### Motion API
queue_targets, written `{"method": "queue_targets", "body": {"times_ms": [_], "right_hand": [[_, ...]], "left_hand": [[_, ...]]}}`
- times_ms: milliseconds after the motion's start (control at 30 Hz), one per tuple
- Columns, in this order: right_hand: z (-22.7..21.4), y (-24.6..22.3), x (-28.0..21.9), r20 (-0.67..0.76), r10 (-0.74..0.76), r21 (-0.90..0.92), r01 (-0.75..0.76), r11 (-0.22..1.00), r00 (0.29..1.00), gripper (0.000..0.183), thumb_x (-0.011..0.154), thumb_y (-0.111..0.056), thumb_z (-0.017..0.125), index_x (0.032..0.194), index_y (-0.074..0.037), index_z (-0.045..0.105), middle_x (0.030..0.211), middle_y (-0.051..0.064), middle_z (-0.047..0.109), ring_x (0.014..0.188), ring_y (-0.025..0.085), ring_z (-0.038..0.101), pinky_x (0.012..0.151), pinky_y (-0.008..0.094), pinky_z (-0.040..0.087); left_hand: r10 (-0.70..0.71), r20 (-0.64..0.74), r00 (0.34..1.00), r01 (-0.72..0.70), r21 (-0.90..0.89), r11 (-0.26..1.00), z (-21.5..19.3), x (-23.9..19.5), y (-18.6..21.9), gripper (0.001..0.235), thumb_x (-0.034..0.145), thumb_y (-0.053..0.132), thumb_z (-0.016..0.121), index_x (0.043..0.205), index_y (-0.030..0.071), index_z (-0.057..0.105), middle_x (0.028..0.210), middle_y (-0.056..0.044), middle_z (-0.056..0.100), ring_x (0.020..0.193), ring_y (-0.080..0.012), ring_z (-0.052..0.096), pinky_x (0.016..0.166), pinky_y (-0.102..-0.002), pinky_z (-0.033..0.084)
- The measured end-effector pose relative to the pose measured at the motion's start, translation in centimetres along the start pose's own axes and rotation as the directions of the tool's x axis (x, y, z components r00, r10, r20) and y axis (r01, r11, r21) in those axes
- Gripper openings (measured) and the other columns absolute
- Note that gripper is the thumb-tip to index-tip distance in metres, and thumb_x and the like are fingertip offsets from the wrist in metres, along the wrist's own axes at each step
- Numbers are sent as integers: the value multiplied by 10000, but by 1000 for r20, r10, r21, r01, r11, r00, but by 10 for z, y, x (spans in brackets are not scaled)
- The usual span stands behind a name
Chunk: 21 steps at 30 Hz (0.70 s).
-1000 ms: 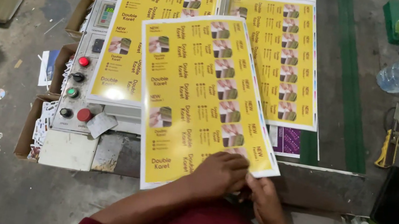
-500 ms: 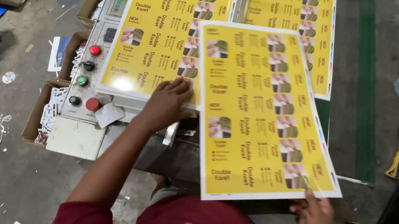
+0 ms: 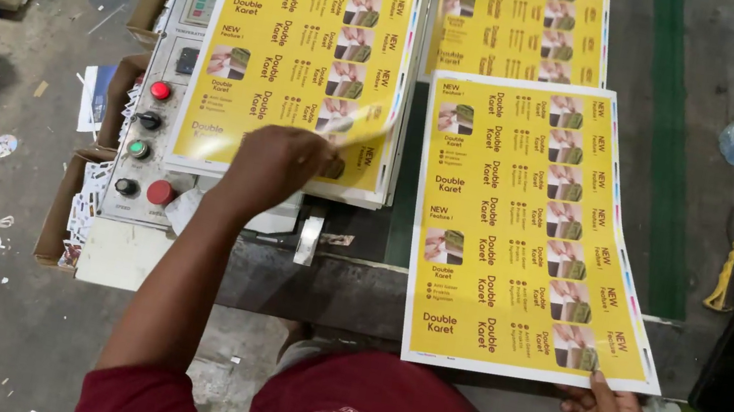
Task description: Sort and inspect printed sheets at a finishing station in a print shop.
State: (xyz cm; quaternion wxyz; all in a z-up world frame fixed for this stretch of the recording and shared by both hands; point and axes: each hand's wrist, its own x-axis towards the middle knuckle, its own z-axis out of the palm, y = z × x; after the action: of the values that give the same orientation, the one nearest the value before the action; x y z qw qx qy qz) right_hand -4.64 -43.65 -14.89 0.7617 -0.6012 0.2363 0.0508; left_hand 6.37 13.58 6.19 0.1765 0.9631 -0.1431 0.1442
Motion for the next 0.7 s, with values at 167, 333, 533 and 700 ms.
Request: {"method": "queue_targets", "body": {"times_ms": [167, 333, 533, 700], "right_hand": [[17, -4, -4, 33, 0, 0, 0, 1000, 999, 290, 1103, -175, 554, 1320, 14, 529, 864, 113, 668, 710, 139, 664, 497, 220, 452], [55, -11, 3, 68, 36, -21, -35, 999, 997, 312, 1087, -165, 565, 1317, 38, 505, 924, 147, 669, 759, 181, 699, 475, 228, 436], [94, 2, 52, 83, -94, -9, 95, 995, 992, 243, 1095, -177, 584, 1287, -38, 531, 985, 156, 699, 799, 314, 761, 478, 290, 592], [107, -13, 62, 130, -81, 15, 79, 997, 988, 353, 1111, -243, 570, 1382, -41, 466, 1117, 220, 692, 879, 335, 754, 529, 288, 596]], "left_hand": [[44, -325, 945, 18, 184, 983, -26, -6, 37, 21, 923, 60, 718, 912, 43, 717, 790, -73, 705, 645, -246, 638, 560, -373, 459], [13, -209, 978, 37, 232, 972, 3, -25, 45, 94, 988, 104, 671, 921, 63, 723, 868, -104, 794, 697, -196, 746, 474, -299, 545], [20, -225, 974, 8, 120, 993, 41, -43, 48, 162, 974, 283, 682, 845, 185, 671, 816, -47, 723, 835, -293, 748, 601, -392, 594], [-6, -185, 983, 6, 0, 1000, 54, -54, 69, 126, 960, 276, 699, 915, 162, 728, 868, -101, 752, 883, -332, 751, 636, -446, 611]]}}
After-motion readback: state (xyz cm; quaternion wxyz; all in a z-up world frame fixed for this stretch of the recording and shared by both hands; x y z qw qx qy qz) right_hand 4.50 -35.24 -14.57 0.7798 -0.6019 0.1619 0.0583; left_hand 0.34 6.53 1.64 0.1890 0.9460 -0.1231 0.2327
